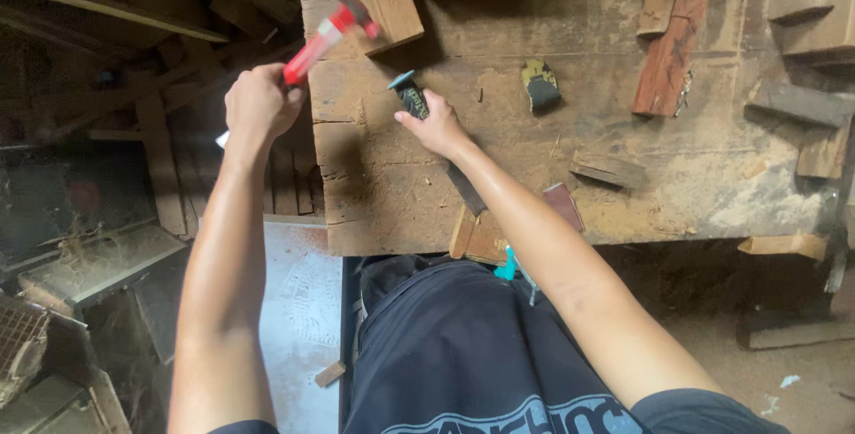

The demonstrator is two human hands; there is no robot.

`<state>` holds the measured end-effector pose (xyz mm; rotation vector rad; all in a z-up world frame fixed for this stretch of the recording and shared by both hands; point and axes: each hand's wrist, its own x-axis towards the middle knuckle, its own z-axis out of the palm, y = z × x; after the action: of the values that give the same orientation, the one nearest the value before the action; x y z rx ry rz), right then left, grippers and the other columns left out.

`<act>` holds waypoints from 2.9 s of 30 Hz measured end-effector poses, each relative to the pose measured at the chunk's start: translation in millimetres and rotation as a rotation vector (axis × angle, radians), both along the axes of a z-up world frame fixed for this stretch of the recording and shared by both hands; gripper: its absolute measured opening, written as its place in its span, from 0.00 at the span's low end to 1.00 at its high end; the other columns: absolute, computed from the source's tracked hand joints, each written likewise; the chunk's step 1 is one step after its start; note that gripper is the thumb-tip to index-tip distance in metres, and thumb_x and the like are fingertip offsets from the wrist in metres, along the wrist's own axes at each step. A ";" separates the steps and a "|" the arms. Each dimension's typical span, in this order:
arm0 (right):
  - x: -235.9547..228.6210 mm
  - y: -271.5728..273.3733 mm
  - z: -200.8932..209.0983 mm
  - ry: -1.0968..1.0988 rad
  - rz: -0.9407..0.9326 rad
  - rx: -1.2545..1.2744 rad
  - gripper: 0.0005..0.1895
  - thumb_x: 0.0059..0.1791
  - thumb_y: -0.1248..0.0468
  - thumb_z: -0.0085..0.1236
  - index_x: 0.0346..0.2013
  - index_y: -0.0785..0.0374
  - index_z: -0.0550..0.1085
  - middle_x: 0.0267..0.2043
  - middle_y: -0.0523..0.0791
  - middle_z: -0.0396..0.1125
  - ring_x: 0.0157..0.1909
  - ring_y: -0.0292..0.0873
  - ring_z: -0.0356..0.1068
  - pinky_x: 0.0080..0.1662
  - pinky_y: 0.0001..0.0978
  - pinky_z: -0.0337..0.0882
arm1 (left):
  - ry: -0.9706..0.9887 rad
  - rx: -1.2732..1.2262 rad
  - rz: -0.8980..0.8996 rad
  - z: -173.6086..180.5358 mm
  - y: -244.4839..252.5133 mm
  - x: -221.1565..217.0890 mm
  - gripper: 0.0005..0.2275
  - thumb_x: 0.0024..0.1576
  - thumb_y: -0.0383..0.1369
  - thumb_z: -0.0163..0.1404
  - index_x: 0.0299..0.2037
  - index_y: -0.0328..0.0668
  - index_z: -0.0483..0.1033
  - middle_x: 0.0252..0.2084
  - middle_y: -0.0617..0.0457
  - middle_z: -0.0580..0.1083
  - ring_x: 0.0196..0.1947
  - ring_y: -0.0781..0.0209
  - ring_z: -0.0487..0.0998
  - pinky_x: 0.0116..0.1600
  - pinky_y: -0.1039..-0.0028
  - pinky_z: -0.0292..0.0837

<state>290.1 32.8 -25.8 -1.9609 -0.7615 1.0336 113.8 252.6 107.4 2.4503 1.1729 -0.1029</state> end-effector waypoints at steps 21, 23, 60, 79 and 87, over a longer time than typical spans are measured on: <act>-7.3 -9.7 -15.0 -0.053 -0.014 0.178 0.22 0.46 0.50 0.67 0.34 0.65 0.69 0.27 0.45 0.64 0.32 0.41 0.65 0.37 0.37 0.70 | 0.090 0.197 -0.293 0.6 1.9 -9.5 0.09 0.59 0.41 0.56 0.37 0.47 0.83 0.31 0.40 0.78 0.33 0.37 0.79 0.39 0.51 0.75; -1.1 2.5 -14.6 -0.088 -0.017 0.253 0.21 0.45 0.51 0.67 0.33 0.65 0.69 0.28 0.45 0.65 0.32 0.41 0.64 0.37 0.38 0.70 | -0.069 0.130 -0.134 3.0 3.6 -10.1 0.08 0.57 0.40 0.56 0.40 0.49 0.84 0.31 0.40 0.77 0.34 0.37 0.79 0.40 0.52 0.74; 63.0 -45.8 -4.5 0.247 -0.583 0.081 0.15 0.51 0.57 0.64 0.38 0.59 0.66 0.22 0.37 0.65 0.17 0.32 0.62 0.20 0.28 0.66 | -0.206 -0.303 0.224 -83.3 -151.0 -50.7 0.11 0.51 0.38 0.57 0.40 0.45 0.84 0.27 0.44 0.77 0.29 0.50 0.79 0.38 0.61 0.73; 80.0 -218.2 27.7 0.291 -1.434 0.616 0.16 0.52 0.59 0.63 0.32 0.62 0.64 0.22 0.42 0.61 0.17 0.36 0.61 0.20 0.33 0.61 | -0.112 -0.456 0.011 -101.0 -216.2 -24.4 0.17 0.52 0.47 0.58 0.37 0.39 0.78 0.23 0.46 0.73 0.25 0.50 0.77 0.35 0.61 0.71; 76.4 -220.7 30.4 0.252 -1.343 0.597 0.15 0.52 0.60 0.63 0.36 0.62 0.65 0.22 0.41 0.63 0.18 0.35 0.62 0.22 0.33 0.65 | -0.159 -0.395 0.005 -86.0 -270.2 6.4 0.30 0.48 0.51 0.61 0.54 0.39 0.71 0.42 0.44 0.77 0.42 0.47 0.80 0.48 0.60 0.73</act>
<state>366.5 -187.9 4.7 -1.2918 0.4007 0.1481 120.2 -17.6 21.5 2.0692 0.9826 -0.1224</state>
